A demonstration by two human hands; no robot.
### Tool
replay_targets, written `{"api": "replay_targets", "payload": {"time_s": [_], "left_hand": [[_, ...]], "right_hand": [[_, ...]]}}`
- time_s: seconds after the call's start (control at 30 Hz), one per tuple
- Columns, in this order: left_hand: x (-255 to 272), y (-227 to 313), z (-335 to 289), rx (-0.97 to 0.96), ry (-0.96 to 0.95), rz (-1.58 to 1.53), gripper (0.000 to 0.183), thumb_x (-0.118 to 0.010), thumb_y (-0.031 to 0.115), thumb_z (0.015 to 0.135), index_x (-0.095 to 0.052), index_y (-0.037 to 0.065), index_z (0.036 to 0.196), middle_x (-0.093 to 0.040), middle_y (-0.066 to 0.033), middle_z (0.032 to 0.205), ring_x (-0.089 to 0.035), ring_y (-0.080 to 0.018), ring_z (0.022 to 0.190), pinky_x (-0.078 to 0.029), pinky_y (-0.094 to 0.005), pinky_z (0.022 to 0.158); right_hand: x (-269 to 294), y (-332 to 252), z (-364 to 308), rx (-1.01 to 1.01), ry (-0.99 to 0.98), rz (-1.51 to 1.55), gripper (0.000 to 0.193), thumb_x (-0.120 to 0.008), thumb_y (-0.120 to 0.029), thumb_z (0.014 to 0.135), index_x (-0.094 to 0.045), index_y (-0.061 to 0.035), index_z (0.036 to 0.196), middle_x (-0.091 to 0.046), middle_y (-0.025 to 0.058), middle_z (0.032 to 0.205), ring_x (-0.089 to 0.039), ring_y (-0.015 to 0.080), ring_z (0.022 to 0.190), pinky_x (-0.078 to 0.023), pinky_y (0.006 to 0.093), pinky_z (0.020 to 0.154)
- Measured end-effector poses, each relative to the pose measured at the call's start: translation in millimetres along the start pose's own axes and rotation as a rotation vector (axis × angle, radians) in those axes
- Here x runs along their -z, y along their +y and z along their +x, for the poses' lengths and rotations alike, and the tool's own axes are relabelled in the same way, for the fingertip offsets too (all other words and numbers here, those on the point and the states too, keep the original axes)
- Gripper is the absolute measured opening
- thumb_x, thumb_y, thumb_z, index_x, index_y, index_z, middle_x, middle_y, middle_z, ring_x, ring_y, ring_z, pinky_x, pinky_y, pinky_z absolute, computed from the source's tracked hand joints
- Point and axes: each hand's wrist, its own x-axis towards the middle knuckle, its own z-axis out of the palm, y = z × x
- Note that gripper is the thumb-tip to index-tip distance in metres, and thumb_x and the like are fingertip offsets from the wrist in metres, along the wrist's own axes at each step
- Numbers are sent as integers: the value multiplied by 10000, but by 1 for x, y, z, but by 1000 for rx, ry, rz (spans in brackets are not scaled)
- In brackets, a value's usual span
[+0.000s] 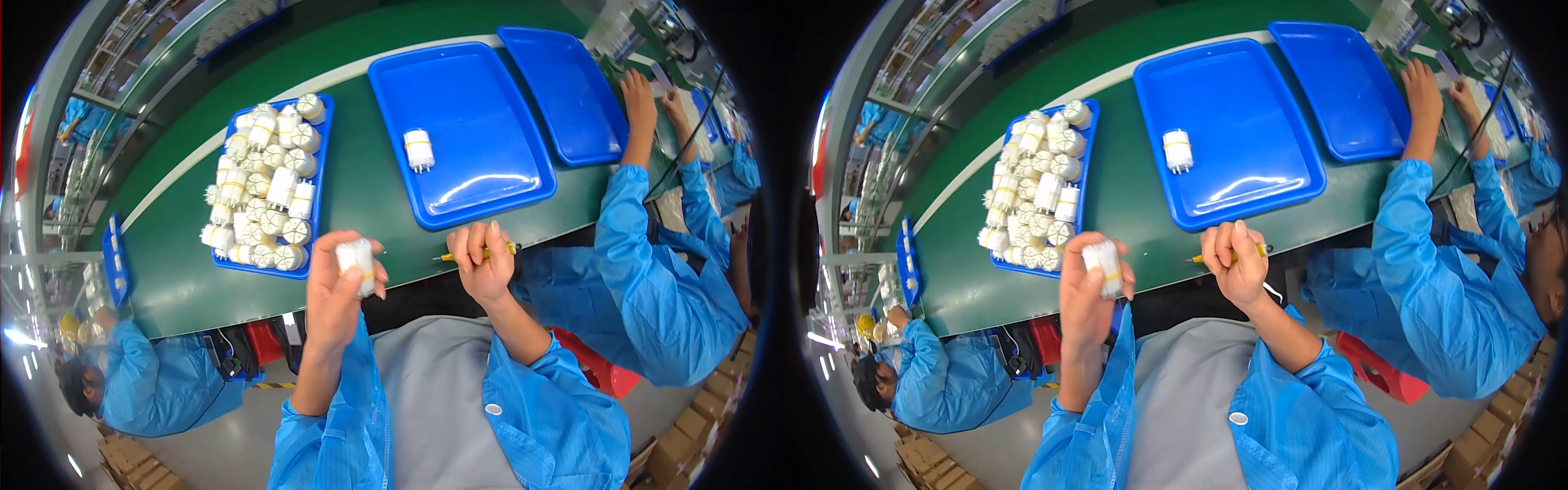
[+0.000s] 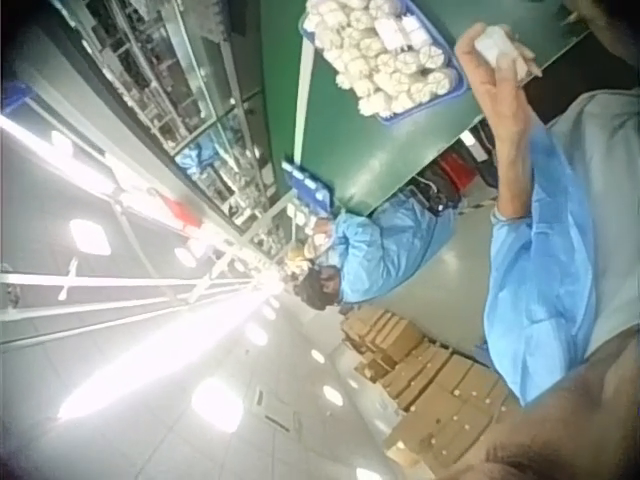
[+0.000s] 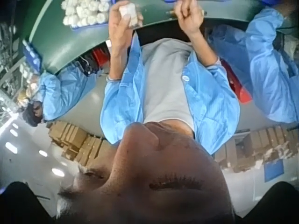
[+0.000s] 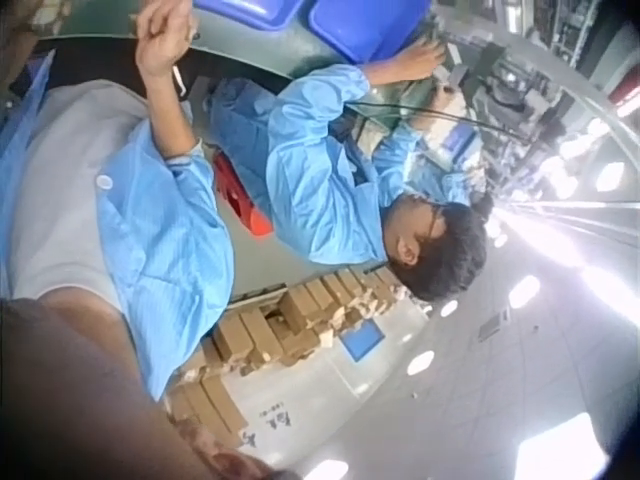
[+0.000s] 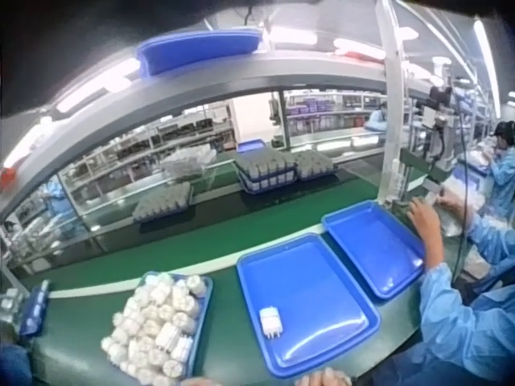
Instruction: The person takes bundled cylindrical components from a tray one at a time and works around the edges of each component using a small handheld tool.
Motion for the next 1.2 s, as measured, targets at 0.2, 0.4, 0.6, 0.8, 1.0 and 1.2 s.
{"api": "replay_targets", "payload": {"time_s": [0.2,0.4,0.6,0.8,1.0,1.2], "left_hand": [[48,59,40,-228,192,490,558,-593,108,884,-384,-22,1385,-538,-162,1177,-606,-210,948,-529,-346,818],[89,78,116,-447,384,1285,510,-665,105,838,-504,4,1312,-592,-190,1232,-583,-319,1057,-465,-401,926],[95,69,154,-462,354,1777,490,-727,159,783,-579,24,1230,-598,-166,1139,-528,-344,1076,-449,-436,923],[79,56,151,-601,330,1878,485,-731,175,780,-585,18,1214,-560,-165,1157,-514,-351,1060,-439,-442,919],[-12,20,141,-720,-173,1607,491,-727,101,753,-578,34,1216,-544,-155,1194,-517,-339,1081,-447,-429,923],[-24,-41,171,-481,-114,1731,472,-758,237,756,-598,42,1156,-587,-173,1110,-560,-353,1014,-473,-431,860]], "right_hand": [[6,21,-2,-29,3,-77,513,-344,-330,1044,-385,-75,601,-416,70,514,-315,117,491,-272,278,504],[11,29,-3,13,-33,-152,541,-383,-326,1041,-398,-49,576,-432,84,526,-381,135,504,-291,287,502],[10,31,-5,31,-41,-151,506,-360,-318,1044,-391,-71,603,-410,65,508,-331,127,484,-273,282,503],[9,30,-6,38,-24,-196,525,-375,-318,1042,-390,-59,586,-400,59,510,-361,134,483,-281,282,486],[8,33,-7,42,2,-227,528,-399,-302,1034,-390,-48,571,-381,53,507,-389,148,484,-309,290,483],[5,36,-8,-45,0,-257,504,-393,-282,1032,-436,-29,599,-475,50,554,-436,125,521,-354,293,518]]}}
